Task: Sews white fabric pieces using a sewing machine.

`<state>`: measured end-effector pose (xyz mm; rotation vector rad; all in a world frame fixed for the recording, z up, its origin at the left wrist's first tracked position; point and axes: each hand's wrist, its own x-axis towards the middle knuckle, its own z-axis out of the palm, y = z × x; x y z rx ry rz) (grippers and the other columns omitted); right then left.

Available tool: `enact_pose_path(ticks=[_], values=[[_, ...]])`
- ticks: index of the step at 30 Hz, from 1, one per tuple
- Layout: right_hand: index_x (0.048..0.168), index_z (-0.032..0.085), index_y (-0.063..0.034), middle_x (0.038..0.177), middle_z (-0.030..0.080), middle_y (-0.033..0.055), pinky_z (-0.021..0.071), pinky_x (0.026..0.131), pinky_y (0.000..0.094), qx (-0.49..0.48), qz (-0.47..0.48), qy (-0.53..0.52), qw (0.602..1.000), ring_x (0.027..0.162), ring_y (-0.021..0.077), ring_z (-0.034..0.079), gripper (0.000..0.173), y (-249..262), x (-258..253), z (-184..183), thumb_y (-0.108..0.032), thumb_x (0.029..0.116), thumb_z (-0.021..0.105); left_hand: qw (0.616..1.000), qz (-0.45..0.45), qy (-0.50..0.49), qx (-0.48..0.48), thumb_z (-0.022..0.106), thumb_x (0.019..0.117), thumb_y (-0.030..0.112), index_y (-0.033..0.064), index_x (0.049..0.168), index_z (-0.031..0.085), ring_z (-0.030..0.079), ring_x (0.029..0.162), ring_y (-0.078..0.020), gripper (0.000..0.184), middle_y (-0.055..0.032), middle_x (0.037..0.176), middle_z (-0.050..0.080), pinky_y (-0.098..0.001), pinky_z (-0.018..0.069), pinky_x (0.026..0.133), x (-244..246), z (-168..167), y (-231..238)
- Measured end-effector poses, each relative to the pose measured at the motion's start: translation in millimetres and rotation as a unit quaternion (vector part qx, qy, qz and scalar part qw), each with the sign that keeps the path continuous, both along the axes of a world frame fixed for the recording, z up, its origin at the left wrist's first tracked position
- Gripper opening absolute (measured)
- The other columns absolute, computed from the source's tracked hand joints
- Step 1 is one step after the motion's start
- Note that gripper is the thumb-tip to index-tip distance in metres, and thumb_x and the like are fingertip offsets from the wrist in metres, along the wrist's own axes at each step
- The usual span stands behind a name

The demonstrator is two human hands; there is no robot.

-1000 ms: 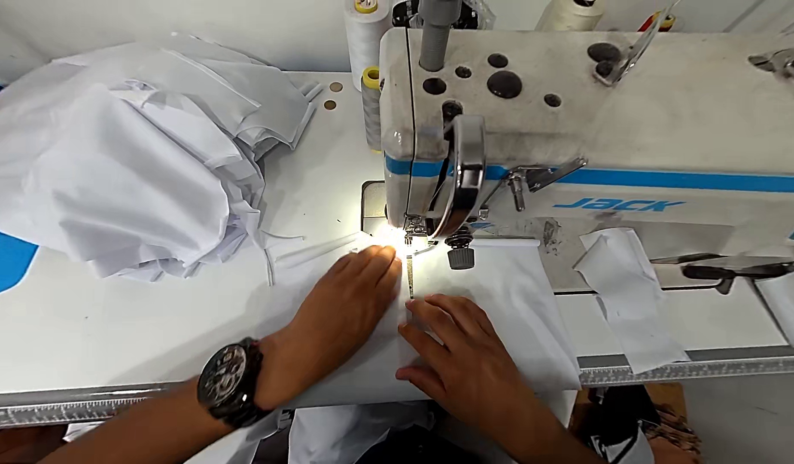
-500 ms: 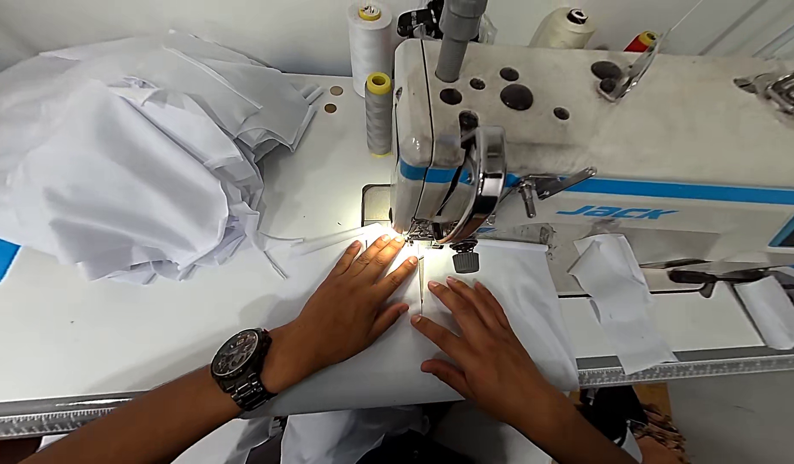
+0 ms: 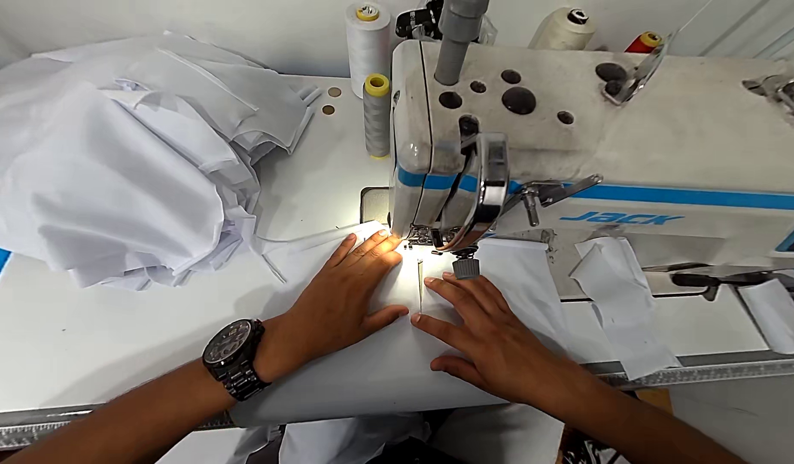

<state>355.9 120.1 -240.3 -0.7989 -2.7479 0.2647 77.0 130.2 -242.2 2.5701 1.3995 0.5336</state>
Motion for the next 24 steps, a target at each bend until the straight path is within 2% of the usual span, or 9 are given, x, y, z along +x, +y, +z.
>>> enact_pose_path(ticks=[5, 9, 11, 14, 16, 19, 22, 24], values=[[0.142, 0.060, -0.0375, 0.155, 0.048, 0.0135, 0.0292, 0.119, 0.0592, 0.004, 0.015, -0.012, 1.000, 0.148, 0.0340, 0.037, 0.050, 18, -1, 1, -0.062, 0.1028, 0.041, 1.000, -0.006, 0.008, 0.002, 0.048, 0.0937, 0.069, 0.0082, 0.137, 0.062, 0.045, 0.145, -0.0250, 0.076, -0.0093, 0.146, 0.059, -0.0531, 0.0328, 0.120, -5, 3, 14], [0.144, 0.059, -0.0368, 0.148, 0.053, 0.0140, 0.0288, 0.119, 0.0582, 0.014, 0.015, -0.008, 1.000, 0.146, 0.0342, 0.039, 0.051, 39, -2, 2, -0.061, 0.1026, 0.041, 1.000, -0.008, 0.011, 0.017, 0.050, 0.0932, 0.067, 0.0027, 0.125, 0.067, 0.049, 0.142, -0.0291, 0.073, -0.0147, 0.140, 0.062, -0.0544, 0.0344, 0.118, -9, 6, 34], [0.142, 0.062, -0.0344, 0.135, 0.061, 0.0135, 0.0324, 0.116, 0.0545, 0.028, 0.014, -0.003, 1.000, 0.137, 0.0326, 0.048, 0.052, 50, -4, 4, -0.060, 0.1029, 0.040, 1.000, -0.010, 0.003, 0.009, 0.054, 0.0924, 0.063, 0.0001, 0.125, 0.067, 0.050, 0.141, -0.0296, 0.072, -0.0151, 0.139, 0.063, -0.0542, 0.0337, 0.118, -11, 11, 46], [0.138, 0.066, -0.0307, 0.117, 0.066, 0.0096, 0.0439, 0.099, 0.0490, 0.028, 0.009, -0.007, 1.000, 0.113, 0.0285, 0.060, 0.052, 66, -6, 4, -0.059, 0.1037, 0.038, 0.999, -0.024, -0.038, -0.004, 0.061, 0.0922, 0.054, 0.0017, 0.129, 0.065, 0.049, 0.142, -0.0298, 0.065, -0.0141, 0.139, 0.063, -0.0556, 0.0316, 0.119, -14, 20, 59], [0.141, 0.063, -0.0317, 0.108, 0.068, 0.0088, 0.0469, 0.092, 0.0498, 0.004, -0.004, -0.019, 1.000, 0.105, 0.0285, 0.063, 0.056, 73, -6, 2, -0.062, 0.1037, 0.034, 0.998, -0.027, -0.055, 0.005, 0.062, 0.0910, 0.052, 0.0035, 0.130, 0.065, 0.051, 0.140, -0.0298, 0.062, -0.0140, 0.136, 0.065, -0.0557, 0.0339, 0.117, -14, 25, 66], [0.142, 0.062, -0.0326, 0.116, 0.069, 0.0104, 0.0477, 0.095, 0.0513, -0.012, -0.016, -0.030, 0.999, 0.113, 0.0295, 0.063, 0.060, 79, -7, 1, -0.067, 0.1025, 0.032, 0.997, -0.021, -0.074, 0.010, 0.063, 0.0910, 0.048, 0.0016, 0.130, 0.065, 0.053, 0.138, -0.0312, 0.060, -0.0164, 0.135, 0.065, -0.0550, 0.0346, 0.116, -12, 33, 67], [0.142, 0.062, -0.0331, 0.116, 0.068, 0.0107, 0.0460, 0.095, 0.0502, 0.001, -0.010, -0.021, 1.000, 0.113, 0.0293, 0.062, 0.059, 80, -7, 1, -0.066, 0.1025, 0.032, 0.997, -0.024, -0.075, 0.012, 0.063, 0.0909, 0.051, 0.0056, 0.132, 0.064, 0.051, 0.140, -0.0284, 0.061, -0.0128, 0.137, 0.064, -0.0557, 0.0329, 0.117, -14, 25, 70], [0.143, 0.060, -0.0334, 0.122, 0.067, 0.0106, 0.0433, 0.101, 0.0498, 0.009, -0.004, -0.022, 1.000, 0.118, 0.0290, 0.060, 0.058, 80, -7, 1, -0.065, 0.1031, 0.033, 0.998, -0.022, -0.058, 0.004, 0.063, 0.0914, 0.054, 0.0094, 0.136, 0.062, 0.046, 0.144, -0.0260, 0.063, -0.0095, 0.143, 0.061, -0.0552, 0.0297, 0.120, -16, 17, 73]])
